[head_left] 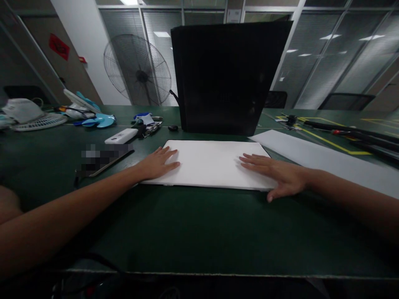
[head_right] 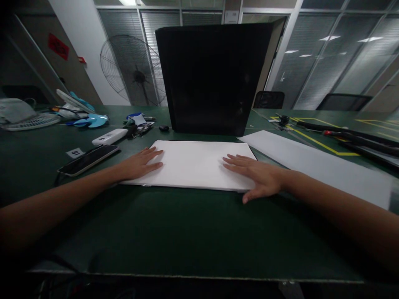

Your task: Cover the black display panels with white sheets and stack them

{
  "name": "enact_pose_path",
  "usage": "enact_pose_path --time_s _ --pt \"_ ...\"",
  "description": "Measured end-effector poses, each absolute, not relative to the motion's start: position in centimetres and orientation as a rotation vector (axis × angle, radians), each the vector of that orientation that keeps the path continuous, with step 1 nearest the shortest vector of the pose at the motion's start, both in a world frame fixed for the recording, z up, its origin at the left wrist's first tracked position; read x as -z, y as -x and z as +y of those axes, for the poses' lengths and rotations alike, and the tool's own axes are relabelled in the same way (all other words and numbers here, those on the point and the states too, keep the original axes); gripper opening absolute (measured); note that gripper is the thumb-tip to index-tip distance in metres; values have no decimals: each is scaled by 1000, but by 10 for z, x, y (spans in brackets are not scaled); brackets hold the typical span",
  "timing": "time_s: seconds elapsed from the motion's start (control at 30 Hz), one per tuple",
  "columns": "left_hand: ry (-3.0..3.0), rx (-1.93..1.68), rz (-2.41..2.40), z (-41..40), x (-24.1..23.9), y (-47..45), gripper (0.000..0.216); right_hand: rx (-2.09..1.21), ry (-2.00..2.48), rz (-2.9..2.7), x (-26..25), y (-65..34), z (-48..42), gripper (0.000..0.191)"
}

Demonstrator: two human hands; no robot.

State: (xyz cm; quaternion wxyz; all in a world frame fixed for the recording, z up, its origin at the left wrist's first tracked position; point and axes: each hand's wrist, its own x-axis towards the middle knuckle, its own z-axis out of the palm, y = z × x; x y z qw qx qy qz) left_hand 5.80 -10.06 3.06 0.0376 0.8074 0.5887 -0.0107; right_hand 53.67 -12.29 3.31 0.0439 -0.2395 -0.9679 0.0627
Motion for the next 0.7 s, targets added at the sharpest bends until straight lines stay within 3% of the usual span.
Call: enact_pose_path --time_s 0.2,0.53,0.6,0.7 --pt "-2467 25 1800 -103 -33 -59 89 -247 780 -2954 -38 -522 -136 82" --pt "-2509 20 1754 -99 -31 -56 93 -165 747 -2882 -36 -539 -118 66" --pt "-2527 18 1743 -99 -31 -56 95 38 1044 -2740 -35 -555 -103 62" --pt "-2547 8 1731 -99 -30 -55 97 345 1655 -2392 -30 -593 -78 73"
